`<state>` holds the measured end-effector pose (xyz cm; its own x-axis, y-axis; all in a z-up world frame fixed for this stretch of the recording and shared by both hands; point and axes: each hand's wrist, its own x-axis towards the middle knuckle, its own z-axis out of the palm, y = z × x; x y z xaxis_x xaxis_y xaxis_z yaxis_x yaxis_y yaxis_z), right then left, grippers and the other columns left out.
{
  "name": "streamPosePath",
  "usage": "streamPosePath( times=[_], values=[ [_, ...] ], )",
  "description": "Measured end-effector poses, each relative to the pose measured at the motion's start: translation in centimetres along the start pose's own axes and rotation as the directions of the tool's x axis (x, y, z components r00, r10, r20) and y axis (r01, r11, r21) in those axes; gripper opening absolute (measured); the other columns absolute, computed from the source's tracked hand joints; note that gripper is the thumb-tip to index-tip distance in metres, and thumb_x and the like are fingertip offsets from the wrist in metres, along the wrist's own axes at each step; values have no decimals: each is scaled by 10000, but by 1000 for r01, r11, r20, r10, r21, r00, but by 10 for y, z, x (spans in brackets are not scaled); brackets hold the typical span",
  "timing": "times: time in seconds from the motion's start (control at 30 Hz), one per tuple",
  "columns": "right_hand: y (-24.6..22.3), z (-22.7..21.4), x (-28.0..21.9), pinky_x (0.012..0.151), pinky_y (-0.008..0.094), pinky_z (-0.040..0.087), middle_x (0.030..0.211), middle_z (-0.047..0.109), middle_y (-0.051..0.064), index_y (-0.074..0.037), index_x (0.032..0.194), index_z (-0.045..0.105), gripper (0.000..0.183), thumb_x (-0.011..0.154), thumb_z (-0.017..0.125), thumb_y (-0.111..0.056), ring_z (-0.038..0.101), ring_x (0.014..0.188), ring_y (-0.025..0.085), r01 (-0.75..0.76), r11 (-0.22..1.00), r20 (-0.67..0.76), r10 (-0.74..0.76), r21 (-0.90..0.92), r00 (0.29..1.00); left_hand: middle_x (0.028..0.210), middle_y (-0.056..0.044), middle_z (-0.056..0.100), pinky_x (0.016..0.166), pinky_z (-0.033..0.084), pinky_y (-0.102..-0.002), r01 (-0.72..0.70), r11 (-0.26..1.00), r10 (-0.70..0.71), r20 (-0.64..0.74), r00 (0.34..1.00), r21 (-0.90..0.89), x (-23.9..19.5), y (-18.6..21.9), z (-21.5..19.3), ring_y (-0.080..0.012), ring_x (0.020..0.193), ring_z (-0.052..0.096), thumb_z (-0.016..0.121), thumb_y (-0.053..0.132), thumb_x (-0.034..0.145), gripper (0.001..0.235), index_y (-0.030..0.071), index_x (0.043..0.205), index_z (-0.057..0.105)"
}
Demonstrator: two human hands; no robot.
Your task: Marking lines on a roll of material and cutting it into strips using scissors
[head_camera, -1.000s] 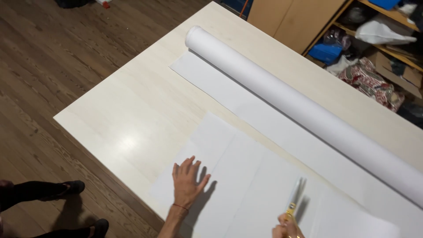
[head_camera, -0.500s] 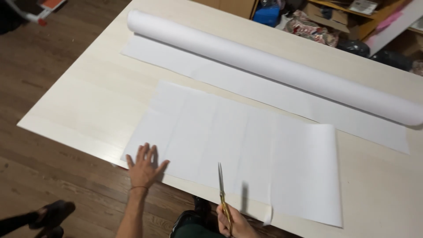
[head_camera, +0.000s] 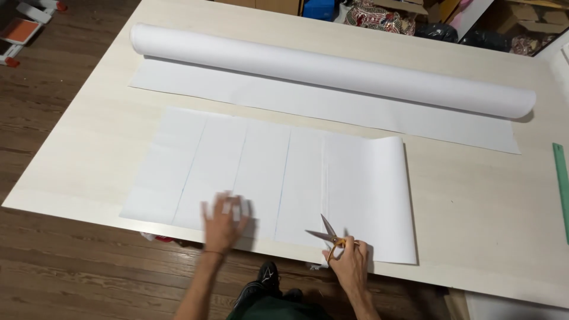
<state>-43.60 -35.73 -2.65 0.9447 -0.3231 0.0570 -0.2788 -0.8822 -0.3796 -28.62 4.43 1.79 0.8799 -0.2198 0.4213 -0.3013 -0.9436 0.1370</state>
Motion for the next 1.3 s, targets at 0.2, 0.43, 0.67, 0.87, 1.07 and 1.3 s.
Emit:
streamPosePath(
  times=[0.2, 0.43, 0.67, 0.87, 1.07, 1.3],
  values=[
    [-11, -15, 8, 843, 411, 664, 1172, 810, 60, -40, 1558, 574, 682, 971, 897, -167, 737, 1041, 252, -226, 943, 80, 213, 245, 974, 1935, -63, 225, 1410, 23, -772, -225, 973, 232, 189, 954, -57, 1, 88, 48, -319, 1774, 181, 418, 916, 1072, 1008, 290, 1844, 252],
    [172, -94, 26, 865, 458, 607, 1101, 811, 117, -112, 1221, 672, 384, 961, 943, -193, 789, 946, 314, -378, 783, -190, 522, 494, 832, 1957, -37, 6, 1337, -20, -868, -157, 987, 71, 773, 631, 38, 70, 89, -14, -310, 1806, -5, 332, 971, 1012, 1102, 314, 1874, 128],
    [259, -187, 26, 950, 540, 640, 1417, 682, 314, 83, 1369, 536, 435, 1058, 838, 53, 692, 1173, 435, -546, 477, 45, 723, 689, 689, 1951, -18, 164, 1331, 61, -902, -77, 997, 38, 666, 745, 30, 82, 48, 14, -307, 1813, 117, 561, 978, 947, 1088, 356, 1806, 317],
    [376, -155, 39, 582, 465, 620, 1240, 821, 127, -121, 1178, 535, 372, 1022, 870, -78, 765, 946, 238, -386, 379, -14, 728, 841, 685, 1921, 119, 305, 1326, 55, -929, 67, 998, -39, 669, 742, -16, 83, 34, 42, -214, 1816, 189, 893, 873, 789, 1142, 441, 1740, 433],
    [433, -157, 75, 946, 476, 597, 1233, 795, 196, -15, 1332, 617, 525, 934, 950, -98, 772, 1104, 361, -436, 675, -222, 660, 595, 718, 1990, 150, 136, 1392, -52, -866, 226, 969, -215, 792, 572, 100, 107, 64, 28, -197, 1861, 38, 962, 696, 846, 1178, 423, 1810, 341],
    [413, -214, 66, 1015, 631, 573, 1252, 853, 144, -112, 1323, 628, 523, 1044, 839, -501, 788, 1188, 464, -690, 674, 31, 709, 265, 704, 1999, 146, 89, 1354, -30, -881, 274, 924, -378, 740, 557, 266, 94, 76, 48, -203, 1859, 40, 924, 643, 882, 1170, 467, 1832, 264]
  ],
)
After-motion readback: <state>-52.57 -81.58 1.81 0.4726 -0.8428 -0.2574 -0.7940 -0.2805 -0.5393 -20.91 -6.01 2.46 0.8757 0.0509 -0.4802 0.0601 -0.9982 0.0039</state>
